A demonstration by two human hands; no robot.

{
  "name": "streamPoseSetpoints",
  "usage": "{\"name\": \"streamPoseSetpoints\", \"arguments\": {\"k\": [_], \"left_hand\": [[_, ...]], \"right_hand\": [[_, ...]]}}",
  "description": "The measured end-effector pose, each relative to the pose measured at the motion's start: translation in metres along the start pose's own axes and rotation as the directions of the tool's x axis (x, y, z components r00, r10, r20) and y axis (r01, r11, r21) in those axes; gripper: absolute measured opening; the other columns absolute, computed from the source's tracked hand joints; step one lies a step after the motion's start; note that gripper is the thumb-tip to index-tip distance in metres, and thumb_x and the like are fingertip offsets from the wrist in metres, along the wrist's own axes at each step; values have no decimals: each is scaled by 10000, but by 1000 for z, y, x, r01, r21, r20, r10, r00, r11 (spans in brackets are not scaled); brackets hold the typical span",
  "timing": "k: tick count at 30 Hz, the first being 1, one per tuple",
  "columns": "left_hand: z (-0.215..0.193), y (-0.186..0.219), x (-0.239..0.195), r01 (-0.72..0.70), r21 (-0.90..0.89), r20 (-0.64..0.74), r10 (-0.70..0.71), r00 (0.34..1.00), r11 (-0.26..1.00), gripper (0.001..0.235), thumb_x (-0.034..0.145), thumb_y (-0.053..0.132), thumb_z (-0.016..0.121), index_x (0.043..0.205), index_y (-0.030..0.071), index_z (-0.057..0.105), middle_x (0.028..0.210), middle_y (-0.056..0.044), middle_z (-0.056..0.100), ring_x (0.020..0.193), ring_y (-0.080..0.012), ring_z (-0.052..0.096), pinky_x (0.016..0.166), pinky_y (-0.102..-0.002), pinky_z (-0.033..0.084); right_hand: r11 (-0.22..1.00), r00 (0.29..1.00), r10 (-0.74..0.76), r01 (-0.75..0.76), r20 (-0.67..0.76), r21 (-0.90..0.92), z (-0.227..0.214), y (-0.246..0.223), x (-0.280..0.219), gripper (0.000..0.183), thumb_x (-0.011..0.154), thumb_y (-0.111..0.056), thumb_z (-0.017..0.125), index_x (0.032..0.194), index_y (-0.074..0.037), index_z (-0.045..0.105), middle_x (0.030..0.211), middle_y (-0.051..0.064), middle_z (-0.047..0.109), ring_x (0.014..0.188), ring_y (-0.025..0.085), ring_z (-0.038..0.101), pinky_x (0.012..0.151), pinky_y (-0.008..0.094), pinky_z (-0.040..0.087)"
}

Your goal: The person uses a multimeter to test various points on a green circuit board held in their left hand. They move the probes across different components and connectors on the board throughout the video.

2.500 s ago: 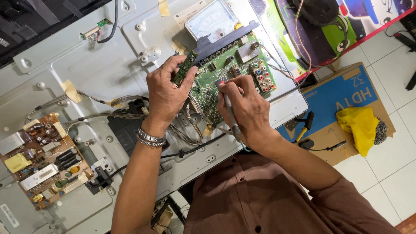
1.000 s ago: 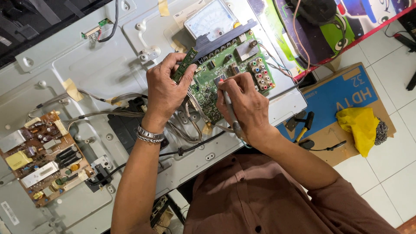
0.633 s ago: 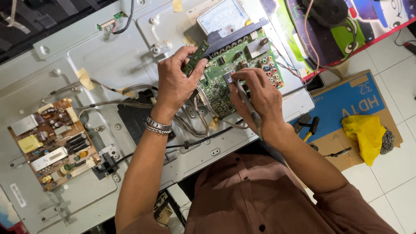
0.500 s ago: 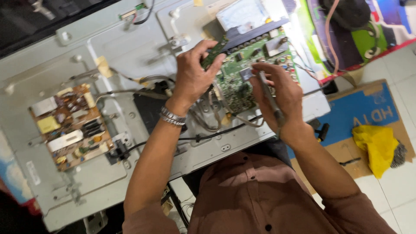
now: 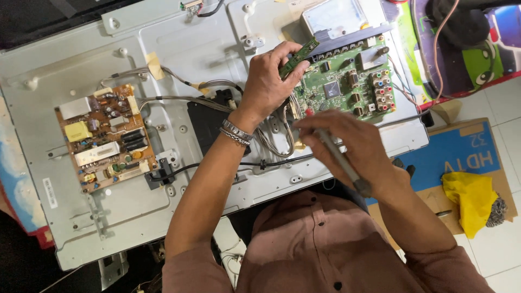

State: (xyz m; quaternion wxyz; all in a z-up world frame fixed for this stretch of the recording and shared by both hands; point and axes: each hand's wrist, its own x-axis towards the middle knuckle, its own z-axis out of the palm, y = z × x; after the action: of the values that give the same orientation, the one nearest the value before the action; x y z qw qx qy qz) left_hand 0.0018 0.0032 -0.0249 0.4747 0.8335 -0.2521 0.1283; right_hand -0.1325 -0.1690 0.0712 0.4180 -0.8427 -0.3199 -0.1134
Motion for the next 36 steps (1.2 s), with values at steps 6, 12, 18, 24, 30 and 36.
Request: {"name": "streamPoseSetpoints", "arguments": {"k": [6, 12, 18, 24, 30, 36], "left_hand": [[0, -2, 4, -23, 41, 8, 23, 1000, 999, 244, 978, 286, 750, 1145, 125, 673, 704, -1, 510, 621, -138, 492, 609, -315, 455], [0, -2, 4, -26, 47, 7, 26, 1000, 999, 262, 970, 283, 757, 1155, 114, 683, 746, -20, 567, 662, -143, 543, 639, -318, 495], [-1, -1, 3, -15, 49, 12, 15, 1000, 999, 258, 976, 287, 749, 1157, 118, 678, 738, -25, 575, 655, -140, 558, 621, -309, 502], [-3, -1, 2, -42, 8, 16, 42, 999, 999, 222, 990, 263, 720, 1136, 105, 667, 656, 16, 487, 578, -124, 456, 529, -302, 378], [3, -10, 2, -85, -27, -14, 85, 996, 996, 227, 989, 304, 694, 1130, 131, 652, 649, 23, 468, 540, -101, 422, 532, -295, 325], [7, -13, -1, -50, -49, -27, 49, 998, 998, 224, 954, 281, 727, 1109, 141, 646, 664, 48, 529, 556, -85, 466, 546, -269, 384]], "right_hand": [[999, 938, -10, -6, 347, 45, 0, -8, -16, 197, 1038, -131, 648, 1233, -110, 672, 1048, 36, 726, 824, 209, 725, 658, 371, 527], [993, 945, -15, -24, 326, 115, -3, -13, -20, 216, 1017, -118, 675, 1232, -104, 676, 1074, 61, 759, 872, 238, 765, 710, 389, 595], [986, 933, 13, -71, 359, 150, -10, -15, -29, 212, 1010, -126, 670, 1222, -123, 687, 1031, 34, 762, 925, 220, 775, 748, 381, 591], [981, 943, -26, -40, 332, 189, 0, -12, -46, 362, 1026, -234, 659, 1373, -144, 611, 1284, 147, 685, 1110, 285, 771, 779, 401, 595], [956, 988, -92, 53, 120, 290, 15, -40, 13, 357, 1109, -133, 397, 1107, 33, 713, 1281, 206, 632, 1377, 421, 597, 1224, 546, 558], [949, 916, -313, 292, 251, 119, 55, -30, 47, 184, 1065, -56, 643, 1245, -69, 608, 920, 69, 707, 917, 252, 756, 1018, 555, 615]]}}
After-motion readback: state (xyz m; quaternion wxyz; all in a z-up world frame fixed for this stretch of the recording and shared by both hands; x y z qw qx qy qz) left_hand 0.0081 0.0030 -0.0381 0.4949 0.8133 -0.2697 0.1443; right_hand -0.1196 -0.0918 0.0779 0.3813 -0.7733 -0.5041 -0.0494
